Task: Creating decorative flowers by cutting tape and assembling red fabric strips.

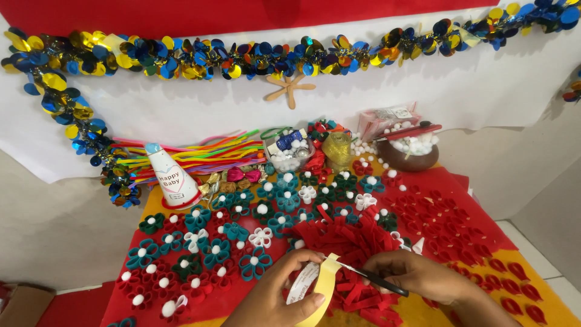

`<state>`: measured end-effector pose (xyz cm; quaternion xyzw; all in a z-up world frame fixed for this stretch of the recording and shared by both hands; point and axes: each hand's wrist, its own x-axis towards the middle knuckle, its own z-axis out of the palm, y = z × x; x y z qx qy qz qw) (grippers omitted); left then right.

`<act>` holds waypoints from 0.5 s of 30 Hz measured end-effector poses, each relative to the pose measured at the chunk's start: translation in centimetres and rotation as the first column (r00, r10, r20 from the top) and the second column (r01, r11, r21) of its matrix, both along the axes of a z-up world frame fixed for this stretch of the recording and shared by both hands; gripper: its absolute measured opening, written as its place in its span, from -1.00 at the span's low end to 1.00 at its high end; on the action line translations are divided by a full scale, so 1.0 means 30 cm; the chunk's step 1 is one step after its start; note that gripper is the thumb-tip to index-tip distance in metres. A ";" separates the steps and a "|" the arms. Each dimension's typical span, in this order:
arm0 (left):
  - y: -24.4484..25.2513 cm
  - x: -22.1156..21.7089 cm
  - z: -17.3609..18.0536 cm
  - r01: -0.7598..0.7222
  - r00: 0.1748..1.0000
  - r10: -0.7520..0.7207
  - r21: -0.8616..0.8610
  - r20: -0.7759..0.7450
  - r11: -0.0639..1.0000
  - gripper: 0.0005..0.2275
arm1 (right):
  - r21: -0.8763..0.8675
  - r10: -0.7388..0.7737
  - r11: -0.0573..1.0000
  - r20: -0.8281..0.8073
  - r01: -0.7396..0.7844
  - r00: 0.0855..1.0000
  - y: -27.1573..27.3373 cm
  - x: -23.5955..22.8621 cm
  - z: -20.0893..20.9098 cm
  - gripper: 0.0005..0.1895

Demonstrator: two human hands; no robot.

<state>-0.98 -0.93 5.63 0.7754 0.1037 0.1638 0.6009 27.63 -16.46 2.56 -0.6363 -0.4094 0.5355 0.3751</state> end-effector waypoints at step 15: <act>-0.009 0.000 0.007 0.008 0.998 -0.007 0.026 -0.057 1.000 -0.53 | 0.062 -0.071 0.996 0.125 0.064 0.990 0.005 -0.055 0.066 -0.62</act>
